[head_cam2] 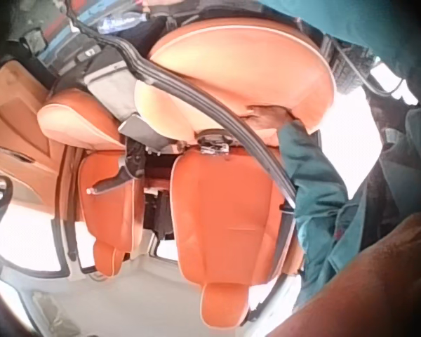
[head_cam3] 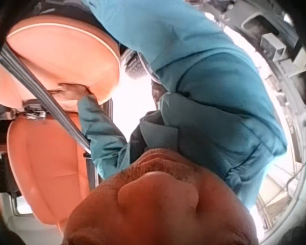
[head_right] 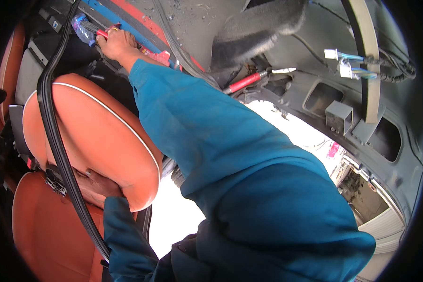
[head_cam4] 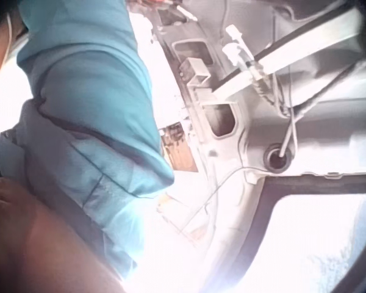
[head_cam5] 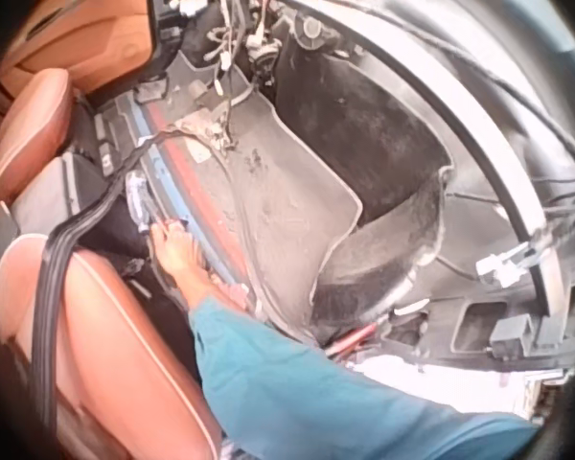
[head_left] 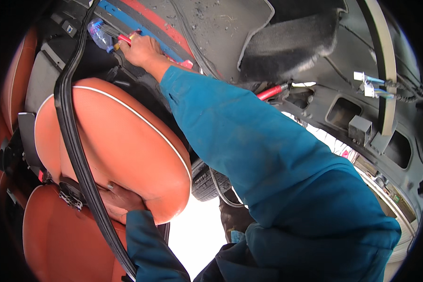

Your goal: The person works inside a white car with the hood open, manipulating red and blue cables and a black plastic interior panel. They use a hammer to tap the panel and a chain to pull or adjust components. The person repeatedly reaches into the footwell area, adjusts the panel, and hammers it into place.

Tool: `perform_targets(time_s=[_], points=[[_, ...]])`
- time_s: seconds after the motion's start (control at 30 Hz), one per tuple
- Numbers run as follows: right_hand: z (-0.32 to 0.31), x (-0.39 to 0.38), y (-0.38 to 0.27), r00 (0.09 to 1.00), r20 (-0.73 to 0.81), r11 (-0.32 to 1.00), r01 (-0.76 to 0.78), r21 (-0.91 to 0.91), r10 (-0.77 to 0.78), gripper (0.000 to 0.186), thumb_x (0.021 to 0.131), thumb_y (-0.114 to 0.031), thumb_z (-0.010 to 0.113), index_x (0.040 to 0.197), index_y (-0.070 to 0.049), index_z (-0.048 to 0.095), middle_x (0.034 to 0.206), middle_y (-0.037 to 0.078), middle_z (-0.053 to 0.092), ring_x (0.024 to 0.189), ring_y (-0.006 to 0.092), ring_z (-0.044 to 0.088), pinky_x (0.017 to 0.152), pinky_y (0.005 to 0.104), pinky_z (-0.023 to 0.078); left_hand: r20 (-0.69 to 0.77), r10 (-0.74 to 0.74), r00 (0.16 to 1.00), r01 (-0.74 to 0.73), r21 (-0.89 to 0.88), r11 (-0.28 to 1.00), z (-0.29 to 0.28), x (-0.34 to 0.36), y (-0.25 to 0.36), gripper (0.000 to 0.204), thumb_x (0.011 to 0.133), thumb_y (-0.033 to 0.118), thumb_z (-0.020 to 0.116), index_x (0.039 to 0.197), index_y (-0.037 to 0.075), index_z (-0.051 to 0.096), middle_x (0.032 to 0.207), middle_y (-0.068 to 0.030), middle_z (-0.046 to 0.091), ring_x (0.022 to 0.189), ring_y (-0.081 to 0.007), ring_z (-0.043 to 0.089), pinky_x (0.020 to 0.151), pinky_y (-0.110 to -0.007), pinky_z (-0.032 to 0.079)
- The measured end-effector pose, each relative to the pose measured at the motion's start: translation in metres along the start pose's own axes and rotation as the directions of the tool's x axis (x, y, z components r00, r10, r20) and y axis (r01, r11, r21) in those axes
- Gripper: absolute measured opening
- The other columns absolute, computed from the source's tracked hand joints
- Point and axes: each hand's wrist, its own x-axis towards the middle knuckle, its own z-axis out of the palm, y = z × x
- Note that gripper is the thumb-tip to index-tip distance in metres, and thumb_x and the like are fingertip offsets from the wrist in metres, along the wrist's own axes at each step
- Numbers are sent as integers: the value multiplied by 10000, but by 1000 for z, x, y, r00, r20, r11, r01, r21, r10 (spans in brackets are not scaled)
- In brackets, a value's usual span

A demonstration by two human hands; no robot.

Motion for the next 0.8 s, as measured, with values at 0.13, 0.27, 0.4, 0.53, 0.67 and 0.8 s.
perform_targets(time_s=[0.13, 0.27, 0.4, 0.53, 0.67, 0.8], points=[[-2, -64, 21, 947, -279, 984, 175, 40, -157, 499, 1005, -341, 736, 1306, 40, 625, 1316, 259, 641, 1267, 460, 572, 1096, 566, 488, 15, -24, 1000, 22, 72, 997, -5, -4, -1, 1027, 1063, 793, 347, 1551, -93, 523, 1436, -367, 625, 1224, -491, 681, 995, -559, 553], [-30, -184, 80, 790, -515, 920, 391, 5, -333, 319, 999, -195, 740, 1260, -24, 671, 1221, 207, 688, 1181, 431, 633, 1031, 525, 505, -24, 3, 1000, -6, -145, 989, 1, -5, -4, 843, 1129, 561, 450, 1498, -196, 496, 1495, -421, 561, 1310, -506, 637, 1113, -517, 521], [-61, -288, 139, 899, -392, 981, 192, -42, -192, 221, 1005, -151, 724, 1184, -23, 698, 1140, 183, 709, 1118, 426, 654, 980, 509, 516, -29, 53, 998, -54, -21, 998, -3, -9, -11, 857, 1134, 565, 452, 1575, -170, 436, 1559, -422, 511, 1408, -512, 580, 1168, -513, 483], [-72, -330, 183, 948, -244, 978, 187, -96, -205, 175, 970, -117, 729, 1125, -37, 709, 1043, 199, 722, 1044, 454, 674, 921, 537, 546, 47, -54, 997, 60, -151, 987, -2, -18, -29, 867, 1154, 596, 427, 1608, -143, 409, 1592, -396, 503, 1474, -453, 541, 1232, -462, 413], [-69, -338, 205, 972, -39, 971, 227, -71, -230, 124, 991, -114, 689, 1093, -48, 715, 1057, 223, 734, 1021, 468, 690, 901, 556, 559, -76, 1, 997, -9, -99, 995, 13, -18, -57, 842, 1162, 579, 429, 1628, -122, 403, 1653, -382, 439, 1529, -480, 464, 1283, -454, 343], [-59, -331, 212, 976, 49, 959, 218, -179, -213, 157, 986, -84, 717, 1130, -30, 749, 1086, 226, 749, 1018, 464, 725, 875, 531, 584, -155, 95, 983, -105, -57, 993, 20, -21, -72, 776, 1147, 519, 476, 1594, -115, 462, 1634, -382, 458, 1518, -522, 454, 1276, -519, 345]])
